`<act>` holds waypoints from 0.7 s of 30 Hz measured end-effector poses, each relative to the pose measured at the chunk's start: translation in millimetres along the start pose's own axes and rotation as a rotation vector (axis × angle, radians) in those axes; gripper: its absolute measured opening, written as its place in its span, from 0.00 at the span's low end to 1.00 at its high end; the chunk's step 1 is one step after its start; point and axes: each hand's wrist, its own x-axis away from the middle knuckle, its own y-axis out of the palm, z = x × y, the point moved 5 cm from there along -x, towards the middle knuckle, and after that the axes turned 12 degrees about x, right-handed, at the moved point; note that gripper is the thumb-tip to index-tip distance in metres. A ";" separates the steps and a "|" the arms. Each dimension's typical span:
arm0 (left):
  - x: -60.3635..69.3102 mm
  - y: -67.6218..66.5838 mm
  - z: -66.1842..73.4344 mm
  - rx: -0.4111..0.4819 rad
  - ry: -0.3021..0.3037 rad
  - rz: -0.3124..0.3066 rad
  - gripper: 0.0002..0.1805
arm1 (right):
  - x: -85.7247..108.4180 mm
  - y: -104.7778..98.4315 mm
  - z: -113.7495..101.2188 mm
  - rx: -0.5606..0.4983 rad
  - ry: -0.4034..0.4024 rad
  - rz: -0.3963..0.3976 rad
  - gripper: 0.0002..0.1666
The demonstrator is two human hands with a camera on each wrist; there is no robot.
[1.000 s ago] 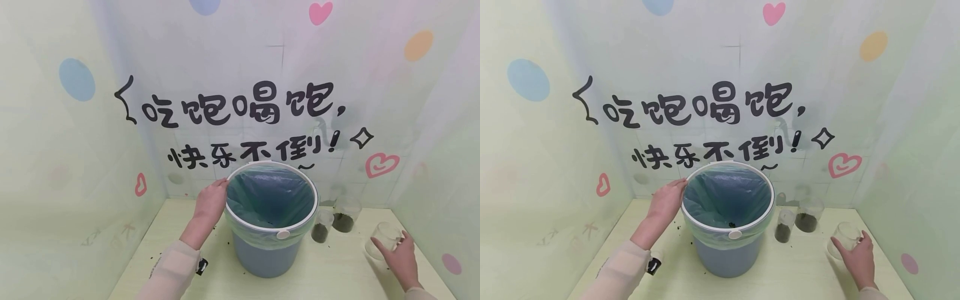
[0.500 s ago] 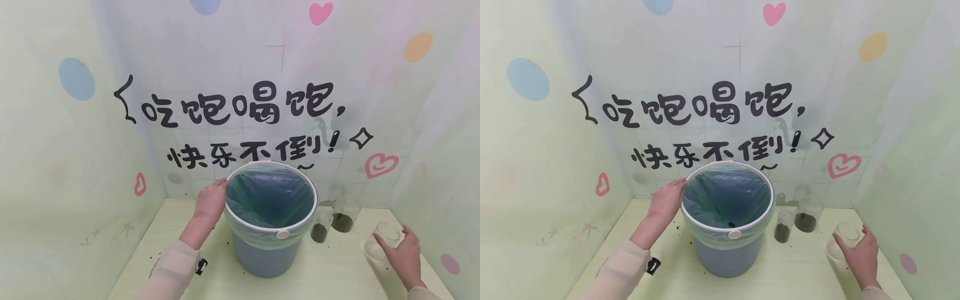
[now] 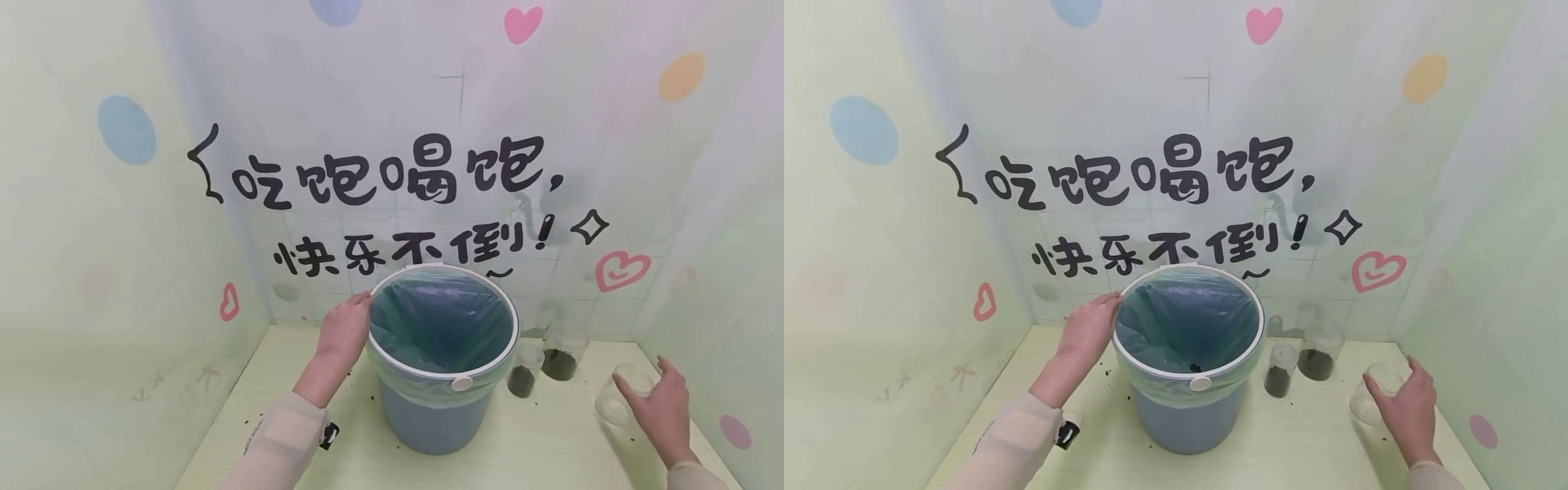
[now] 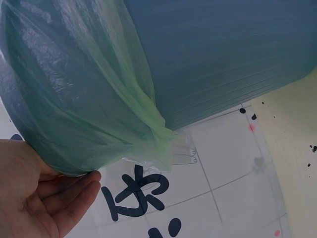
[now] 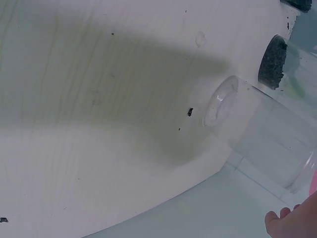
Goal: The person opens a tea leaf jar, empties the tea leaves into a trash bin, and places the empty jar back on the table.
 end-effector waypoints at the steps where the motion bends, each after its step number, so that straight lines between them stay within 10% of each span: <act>1: 0.0 -0.1 0.1 0.000 -0.002 -0.001 0.20 | -0.7 -0.4 -1.4 0.002 -0.005 -0.001 0.55; 21: -0.4 0.9 -0.2 -0.024 0.000 -0.007 0.20 | -11.0 -3.8 -36.0 0.027 -0.128 0.005 0.51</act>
